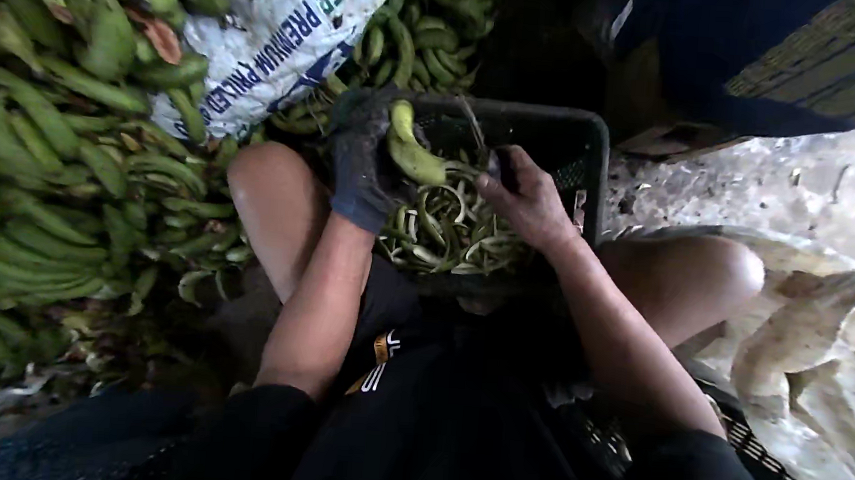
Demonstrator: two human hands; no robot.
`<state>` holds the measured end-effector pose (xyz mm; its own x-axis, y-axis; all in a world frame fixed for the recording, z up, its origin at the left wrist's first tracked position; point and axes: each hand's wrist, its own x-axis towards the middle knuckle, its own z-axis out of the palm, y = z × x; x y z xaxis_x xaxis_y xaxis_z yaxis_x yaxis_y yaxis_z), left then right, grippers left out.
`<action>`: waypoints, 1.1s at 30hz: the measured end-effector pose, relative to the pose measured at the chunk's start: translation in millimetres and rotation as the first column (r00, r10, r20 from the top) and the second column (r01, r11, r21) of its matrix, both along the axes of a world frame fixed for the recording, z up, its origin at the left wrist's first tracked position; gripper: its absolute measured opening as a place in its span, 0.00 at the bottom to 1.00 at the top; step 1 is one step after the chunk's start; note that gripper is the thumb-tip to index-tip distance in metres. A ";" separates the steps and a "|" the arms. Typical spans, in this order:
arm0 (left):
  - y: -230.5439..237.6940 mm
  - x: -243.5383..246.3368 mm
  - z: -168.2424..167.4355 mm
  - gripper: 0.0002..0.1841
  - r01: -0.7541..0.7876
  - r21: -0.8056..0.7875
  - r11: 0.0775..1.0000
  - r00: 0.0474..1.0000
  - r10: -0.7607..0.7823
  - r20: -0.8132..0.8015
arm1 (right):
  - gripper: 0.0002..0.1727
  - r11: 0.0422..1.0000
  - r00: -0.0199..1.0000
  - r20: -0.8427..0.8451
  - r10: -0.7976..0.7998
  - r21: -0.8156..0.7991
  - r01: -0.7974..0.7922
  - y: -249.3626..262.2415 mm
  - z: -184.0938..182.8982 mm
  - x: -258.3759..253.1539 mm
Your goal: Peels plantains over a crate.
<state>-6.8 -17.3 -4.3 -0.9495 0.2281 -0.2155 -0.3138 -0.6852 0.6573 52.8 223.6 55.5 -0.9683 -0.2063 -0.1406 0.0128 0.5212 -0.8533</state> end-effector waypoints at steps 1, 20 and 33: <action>0.5 -1.0 -0.5 0.22 0.047 0.043 0.998 0.999 -0.046 -0.025 | 0.29 0.999 0.999 0.000 0.033 -0.011 -0.033 -0.7 -6.8 0.3; 32.1 41.4 20.4 0.22 0.217 -0.180 0.959 0.968 -0.189 0.163 | 0.29 0.914 0.959 0.041 -0.281 0.316 0.255 18.3 -52.3 -22.3; 30.7 43.4 22.3 0.20 -0.090 -0.868 0.489 0.974 -0.137 -0.178 | 0.25 0.959 0.996 -0.061 -0.059 0.273 0.074 -20.3 -41.1 -14.6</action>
<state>36.5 13.4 18.0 -0.9901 0.0558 -0.1289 -0.1089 0.2742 0.9555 38.2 203.2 14.5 -0.9860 -0.1015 -0.1326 0.0154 0.7354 -0.6774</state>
